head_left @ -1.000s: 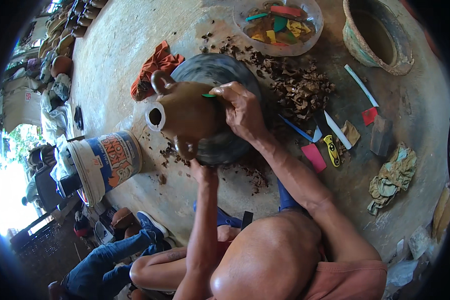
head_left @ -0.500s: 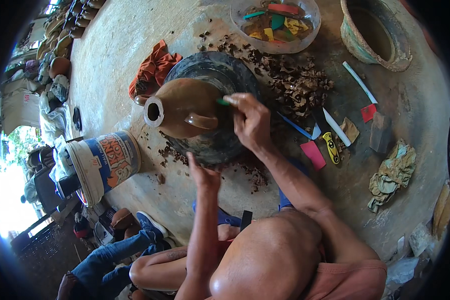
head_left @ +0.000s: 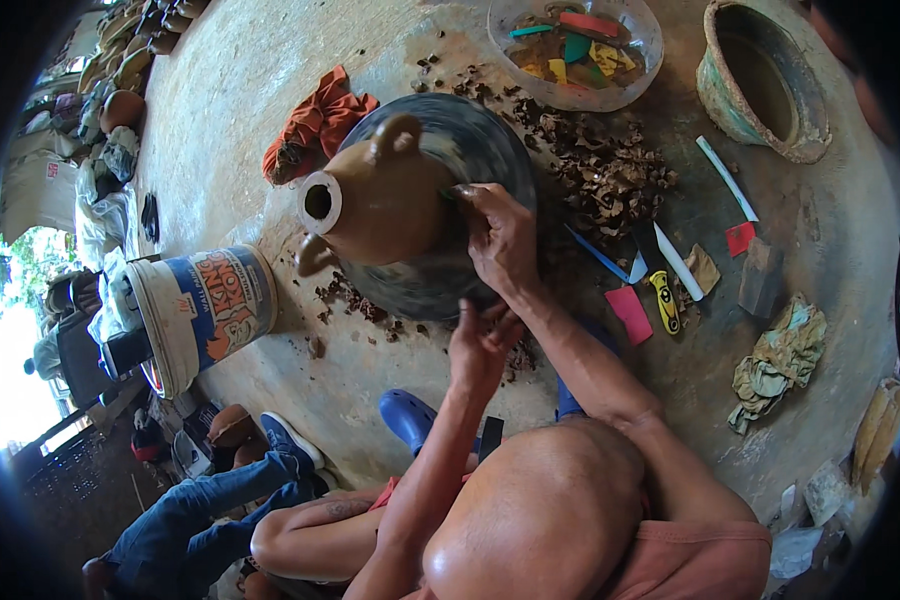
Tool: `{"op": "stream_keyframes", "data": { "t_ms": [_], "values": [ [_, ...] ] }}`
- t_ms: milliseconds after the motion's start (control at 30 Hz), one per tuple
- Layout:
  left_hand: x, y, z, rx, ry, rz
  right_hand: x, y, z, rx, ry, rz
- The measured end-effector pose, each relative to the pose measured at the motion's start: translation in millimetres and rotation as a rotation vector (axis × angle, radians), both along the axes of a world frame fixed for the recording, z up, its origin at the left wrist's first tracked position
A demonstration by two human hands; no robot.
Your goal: The person smooths and shapes a clay pot on a manual turntable by hand using a small piece of green plastic as a scraper. They move the scraper over the surface and handles of the pot while slowly rotating the turntable.
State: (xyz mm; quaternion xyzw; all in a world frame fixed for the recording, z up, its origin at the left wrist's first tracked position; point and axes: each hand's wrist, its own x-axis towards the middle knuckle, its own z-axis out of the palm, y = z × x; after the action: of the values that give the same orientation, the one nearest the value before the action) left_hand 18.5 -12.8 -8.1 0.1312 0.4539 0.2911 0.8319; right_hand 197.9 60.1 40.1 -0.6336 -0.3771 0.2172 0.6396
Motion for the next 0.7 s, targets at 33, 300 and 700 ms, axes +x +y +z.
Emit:
{"op": "stream_keyframes", "data": {
  "t_ms": [33, 300, 700],
  "values": [
    [20, -7, 12, -0.067, 0.115, 0.017, 3, -5, -10, 0.039, -0.007, -0.03],
    [-20, 78, 30, -0.022, 0.338, 0.272, -23, -32, -1, 0.026, -0.062, -0.049],
    [-37, 134, 8, 0.284, 0.566, 0.187, 70, 24, 7, -0.097, -0.074, -0.003]
  ]
}}
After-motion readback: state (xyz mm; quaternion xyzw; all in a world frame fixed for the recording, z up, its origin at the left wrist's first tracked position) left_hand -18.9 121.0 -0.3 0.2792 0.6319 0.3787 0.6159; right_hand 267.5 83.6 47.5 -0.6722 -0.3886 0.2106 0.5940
